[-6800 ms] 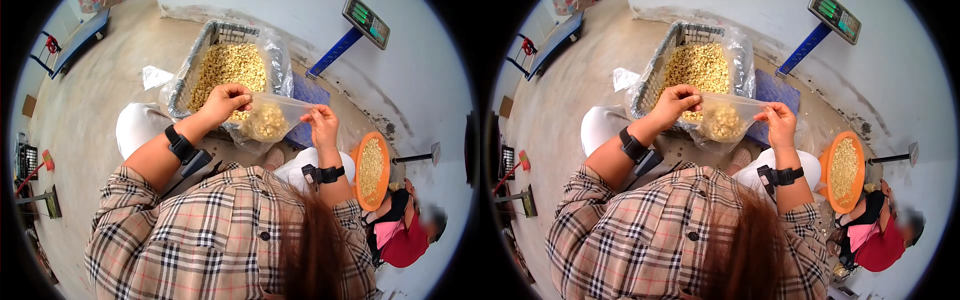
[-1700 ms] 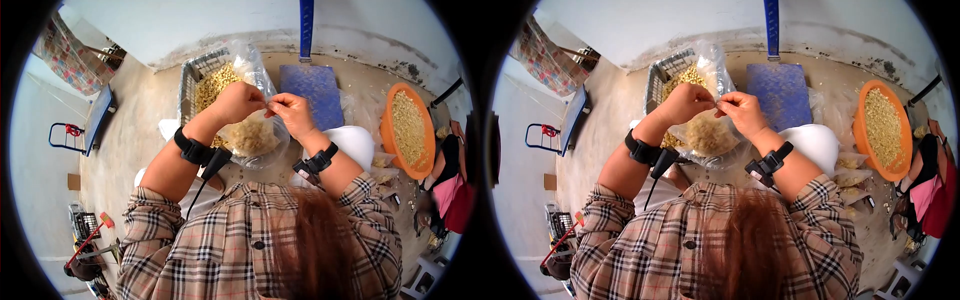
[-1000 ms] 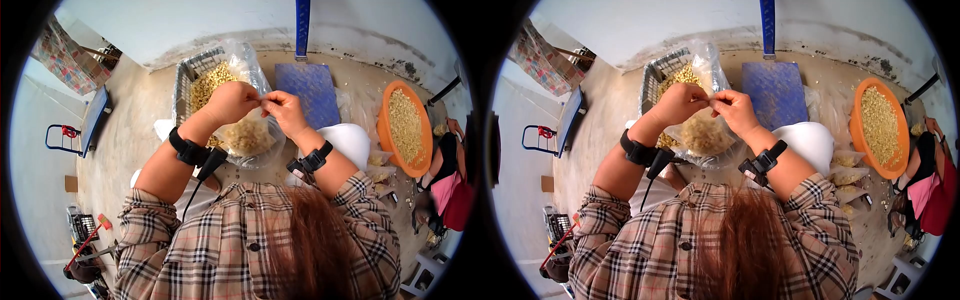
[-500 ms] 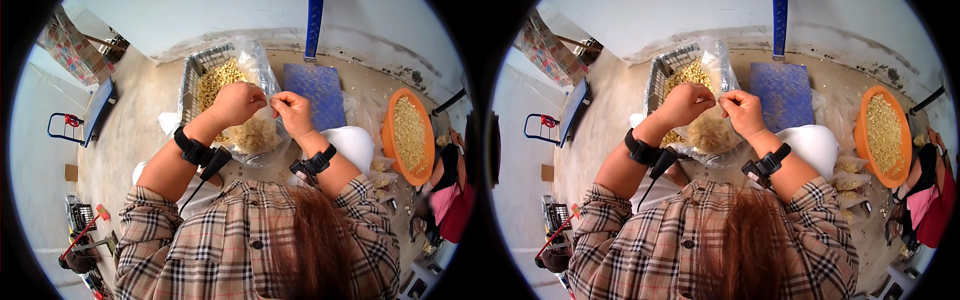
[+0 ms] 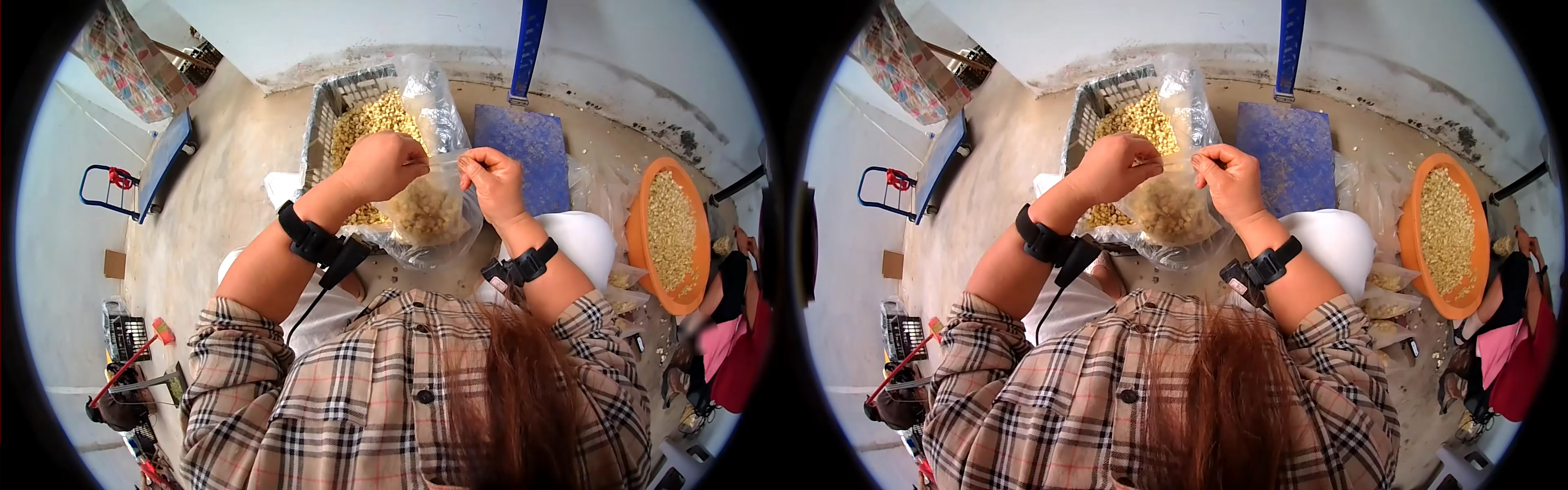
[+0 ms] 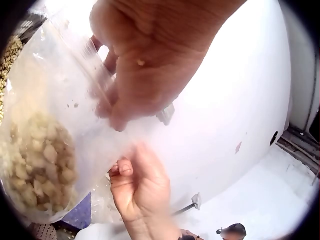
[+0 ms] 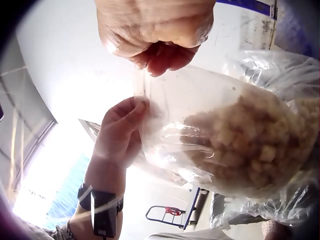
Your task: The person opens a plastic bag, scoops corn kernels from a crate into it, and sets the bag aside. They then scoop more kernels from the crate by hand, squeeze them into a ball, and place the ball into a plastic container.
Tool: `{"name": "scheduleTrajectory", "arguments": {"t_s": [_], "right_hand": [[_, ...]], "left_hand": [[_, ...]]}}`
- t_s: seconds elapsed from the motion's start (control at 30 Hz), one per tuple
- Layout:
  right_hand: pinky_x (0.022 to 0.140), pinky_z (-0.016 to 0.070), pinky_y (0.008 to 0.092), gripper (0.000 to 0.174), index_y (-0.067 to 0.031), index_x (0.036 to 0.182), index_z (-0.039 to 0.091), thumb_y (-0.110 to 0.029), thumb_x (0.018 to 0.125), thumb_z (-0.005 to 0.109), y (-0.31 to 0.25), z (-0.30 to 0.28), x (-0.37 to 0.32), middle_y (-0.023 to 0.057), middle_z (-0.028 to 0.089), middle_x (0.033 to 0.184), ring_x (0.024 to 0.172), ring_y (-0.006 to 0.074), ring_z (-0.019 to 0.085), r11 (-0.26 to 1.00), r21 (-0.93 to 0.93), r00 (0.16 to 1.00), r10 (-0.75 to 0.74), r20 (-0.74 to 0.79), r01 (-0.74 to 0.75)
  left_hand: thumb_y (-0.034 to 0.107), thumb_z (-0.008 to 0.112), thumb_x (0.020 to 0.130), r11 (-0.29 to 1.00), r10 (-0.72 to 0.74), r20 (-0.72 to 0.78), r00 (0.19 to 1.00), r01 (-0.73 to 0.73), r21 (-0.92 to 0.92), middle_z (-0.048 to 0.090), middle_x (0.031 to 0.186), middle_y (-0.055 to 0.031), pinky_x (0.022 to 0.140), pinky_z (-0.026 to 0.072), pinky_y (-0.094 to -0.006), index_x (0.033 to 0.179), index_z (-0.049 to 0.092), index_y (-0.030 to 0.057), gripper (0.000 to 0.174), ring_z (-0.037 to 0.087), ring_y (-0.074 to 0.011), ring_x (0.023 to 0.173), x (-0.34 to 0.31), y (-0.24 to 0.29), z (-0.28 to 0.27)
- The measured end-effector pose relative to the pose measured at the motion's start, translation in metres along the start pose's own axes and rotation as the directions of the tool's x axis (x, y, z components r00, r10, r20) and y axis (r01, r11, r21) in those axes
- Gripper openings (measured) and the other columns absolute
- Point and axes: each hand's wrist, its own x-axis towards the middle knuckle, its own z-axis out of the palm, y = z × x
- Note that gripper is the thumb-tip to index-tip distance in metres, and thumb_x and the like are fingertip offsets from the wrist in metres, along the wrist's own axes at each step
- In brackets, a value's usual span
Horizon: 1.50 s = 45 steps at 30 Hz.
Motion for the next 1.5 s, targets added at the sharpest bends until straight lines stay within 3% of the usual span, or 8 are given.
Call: {"name": "scheduleTrajectory", "arguments": {"t_s": [0.33, 0.77, 1.07, 1.17, 1.23, 1.3, 1.37, 1.5], "right_hand": [[0.052, 0.0426, 0.0216, 0.008, 0.0025, 0.078, 0.062, -0.005, 0.082, 0.061, 0.002, -0.006, 0.001, 0.0027, 0.058, 0.064, 0.054, 0.0081, 0.052, 0.999, 0.043, 0.996, 0.026, -0.086, -0.022], [0.052, 0.0421, 0.0213, 0.007, 0.0020, 0.078, 0.061, -0.004, 0.082, 0.060, 0.001, -0.003, -0.001, 0.0026, 0.057, 0.062, 0.054, 0.0082, 0.051, 0.999, 0.011, 0.998, 0.042, -0.043, -0.042], [0.052, 0.0418, 0.0220, 0.007, 0.0018, 0.078, 0.060, -0.003, 0.082, 0.059, -0.010, 0.002, -0.006, 0.0033, 0.057, 0.065, 0.055, 0.0089, 0.051, 0.997, -0.062, 0.999, 0.040, 0.014, -0.039], [0.052, 0.0417, 0.0230, 0.006, 0.0015, 0.079, 0.060, -0.002, 0.084, 0.057, 0.001, -0.003, -0.004, 0.0040, 0.057, 0.068, 0.054, 0.0100, 0.049, 0.998, -0.058, 0.999, 0.035, -0.011, -0.035], [0.052, 0.0414, 0.0228, 0.006, 0.0017, 0.080, 0.060, -0.003, 0.084, 0.057, 0.007, -0.016, 0.000, 0.0042, 0.057, 0.069, 0.054, 0.0100, 0.049, 0.990, -0.141, 0.997, -0.010, -0.081, -0.001], [0.053, 0.0415, 0.0227, 0.006, 0.0017, 0.081, 0.060, -0.004, 0.084, 0.057, 0.007, -0.016, 0.000, 0.0038, 0.056, 0.068, 0.055, 0.0098, 0.050, 0.997, -0.080, 0.996, -0.007, -0.090, 0.000], [0.053, 0.0418, 0.0229, 0.007, 0.0014, 0.079, 0.060, -0.004, 0.083, 0.057, -0.002, -0.004, -0.003, 0.0027, 0.056, 0.065, 0.055, 0.0093, 0.051, 0.996, 0.070, 0.996, 0.065, -0.067, -0.060], [0.056, 0.0423, 0.0232, 0.007, 0.0016, 0.081, 0.059, -0.004, 0.083, 0.058, -0.004, -0.001, -0.002, 0.0038, 0.056, 0.067, 0.056, 0.0106, 0.051, 0.988, 0.143, 0.995, 0.069, -0.073, -0.058]], "left_hand": [[0.021, 0.063, 0.075, 1.000, 0.008, -0.085, 0.996, -0.008, 0.005, 0.062, 0.076, -0.0081, 0.067, 0.0465, -0.0358, 0.078, 0.066, 0.0076, 0.014, 0.059, -0.0266, 0.075, -0.031, -0.042, -0.007], [0.013, 0.065, 0.073, 0.996, -0.037, -0.106, 0.994, 0.028, -0.083, 0.061, 0.077, -0.0103, 0.067, 0.0454, -0.0360, 0.080, 0.064, 0.0035, 0.012, 0.057, -0.0285, 0.077, -0.064, -0.064, -0.014], [0.009, 0.066, 0.075, 0.966, -0.130, -0.060, 0.990, 0.112, -0.235, 0.059, 0.078, -0.0117, 0.066, 0.0447, -0.0312, 0.085, 0.063, -0.0002, 0.014, 0.058, -0.0226, 0.074, -0.071, -0.072, -0.013], [0.009, 0.065, 0.075, 0.934, -0.110, -0.103, 0.989, 0.067, -0.351, 0.062, 0.078, -0.0111, 0.066, 0.0468, -0.0322, 0.084, 0.064, 0.0008, 0.012, 0.059, -0.0246, 0.073, -0.073, -0.078, -0.009], [0.006, 0.065, 0.075, 0.981, -0.137, -0.097, 0.986, 0.122, -0.148, 0.062, 0.078, -0.0109, 0.068, 0.0478, -0.0311, 0.085, 0.064, -0.0007, 0.013, 0.061, -0.0222, 0.074, -0.078, -0.095, -0.013], [0.004, 0.064, 0.077, 0.860, -0.315, -0.128, 0.941, 0.225, -0.458, 0.064, 0.081, -0.0086, 0.068, 0.0485, -0.0284, 0.087, 0.064, -0.0022, 0.012, 0.061, -0.0150, 0.076, -0.089, -0.122, -0.006], [0.001, 0.060, 0.082, 0.764, -0.362, -0.094, 0.927, 0.238, -0.600, 0.062, 0.085, -0.0026, 0.076, 0.0462, -0.0234, 0.093, 0.064, -0.0015, 0.013, 0.057, -0.0104, 0.082, -0.089, -0.127, 0.005], [0.006, 0.065, 0.079, 0.432, -0.278, 0.051, 0.959, 0.172, -0.885, 0.061, 0.098, -0.0024, 0.083, 0.0430, -0.0248, 0.110, 0.059, 0.0009, 0.032, 0.055, -0.0113, 0.091, -0.081, -0.084, 0.010]]}}
